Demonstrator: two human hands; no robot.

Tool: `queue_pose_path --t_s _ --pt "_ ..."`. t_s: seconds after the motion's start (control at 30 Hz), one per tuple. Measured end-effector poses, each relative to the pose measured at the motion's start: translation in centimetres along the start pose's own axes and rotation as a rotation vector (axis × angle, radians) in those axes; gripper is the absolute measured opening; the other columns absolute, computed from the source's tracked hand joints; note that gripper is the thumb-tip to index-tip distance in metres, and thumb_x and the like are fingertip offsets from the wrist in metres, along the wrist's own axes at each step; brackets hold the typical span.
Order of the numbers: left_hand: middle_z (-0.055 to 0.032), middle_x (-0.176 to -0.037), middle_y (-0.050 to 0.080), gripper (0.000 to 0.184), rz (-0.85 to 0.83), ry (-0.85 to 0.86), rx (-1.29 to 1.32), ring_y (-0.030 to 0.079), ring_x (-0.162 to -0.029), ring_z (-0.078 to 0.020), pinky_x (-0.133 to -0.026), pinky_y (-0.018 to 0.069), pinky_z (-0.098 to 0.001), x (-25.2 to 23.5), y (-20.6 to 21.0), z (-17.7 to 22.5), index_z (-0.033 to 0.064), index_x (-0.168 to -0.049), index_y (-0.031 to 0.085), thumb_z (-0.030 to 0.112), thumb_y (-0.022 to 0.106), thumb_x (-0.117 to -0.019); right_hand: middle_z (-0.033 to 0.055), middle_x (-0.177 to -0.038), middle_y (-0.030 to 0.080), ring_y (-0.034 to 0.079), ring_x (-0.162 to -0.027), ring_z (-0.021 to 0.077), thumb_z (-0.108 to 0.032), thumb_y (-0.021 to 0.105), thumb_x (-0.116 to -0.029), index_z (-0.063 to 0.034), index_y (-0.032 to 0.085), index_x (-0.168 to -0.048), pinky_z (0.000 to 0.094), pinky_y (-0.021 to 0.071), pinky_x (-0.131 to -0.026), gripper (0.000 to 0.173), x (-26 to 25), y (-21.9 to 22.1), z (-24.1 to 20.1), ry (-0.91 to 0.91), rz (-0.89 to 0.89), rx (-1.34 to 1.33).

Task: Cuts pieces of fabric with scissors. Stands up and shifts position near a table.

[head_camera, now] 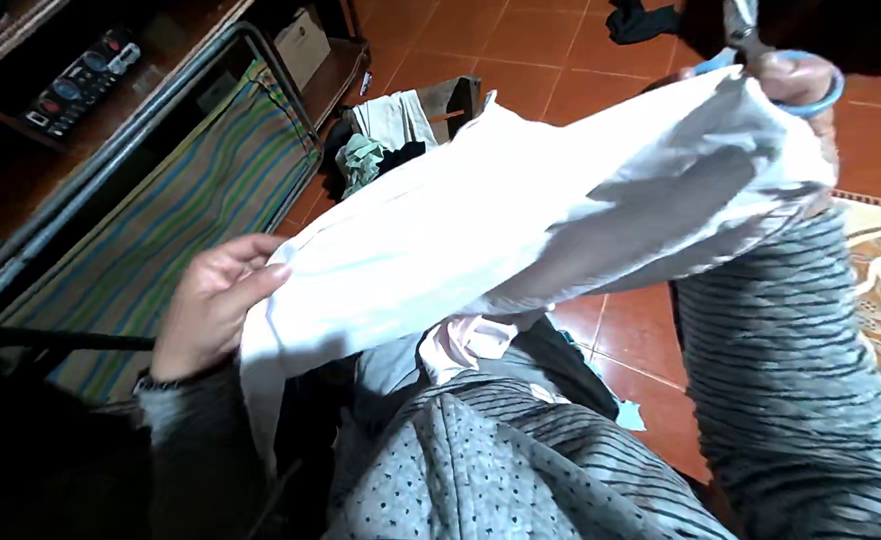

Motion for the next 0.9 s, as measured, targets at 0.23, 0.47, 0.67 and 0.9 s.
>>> queue_pose_path --t_s 0.23,0.47,0.67,0.9 --pt "-0.0009 -0.086 0.073 0.017 -0.082 -0.314 -0.033 0.069 -0.075 -0.0052 -0.072 0.0593 -0.0234 -5.0 0.5 -5.9 -0.0001 -0.108 0.067 -0.006 0.058 -0.094 -0.0164 -0.085 0.069 0.063 -0.08 -0.0122 -0.007 0.025 -0.1084 -0.0234 0.058 -0.094 0.0076 0.0533 -0.073 0.039 -2.4 -5.3 2.7 0.175 0.364 0.192" --pt "-0.0006 -0.092 0.074 0.032 -0.194 -0.28 0.155 0.07 -0.077 -0.0056 -0.066 0.0591 -0.0207 -5.9 0.2 -7.8 0.0081 -0.116 0.062 -0.006 0.058 -0.0869 -0.0091 -0.087 0.073 0.067 -0.082 -0.0059 -0.023 0.031 -0.1099 -0.0208 0.067 -0.093 0.0122 0.0565 -0.073 0.04 0.9 -6.8 6.8 0.338 0.333 -0.263" --pt "0.0104 -0.108 0.071 0.034 0.173 -0.237 0.487 0.068 -0.1 -0.0035 -0.088 0.0579 -0.0259 -8.0 -1.1 -10.7 0.026 -0.119 0.057 0.011 0.031 -0.1036 -0.0119 -0.104 0.07 0.065 -0.099 -0.0013 -0.017 0.04 -0.1066 -0.0249 0.062 -0.109 0.0193 0.055 -0.089 0.023 -1.6 -4.9 8.4 0.183 0.133 -0.086" --pt "-0.0076 -0.102 0.072 0.029 0.007 -0.739 0.386 0.071 -0.093 -0.0166 -0.085 0.061 -0.0374 -3.4 5.5 -18.8 0.0039 -0.128 0.056 0.02 0.039 -0.1104 -0.0006 -0.09 0.068 0.064 -0.071 0.0101 -0.031 0.049 -0.1074 -0.0079 0.061 -0.109 0.031 0.0584 -0.071 0.026 0.2 -5.3 13.8 0.593 0.567 0.224"
Point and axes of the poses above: each hand's wrist, its own x-axis away from the middle knuckle, its own y-axis out of the palm, z = x × y, the point moved 2 cm from there along -x, towards the middle knuckle
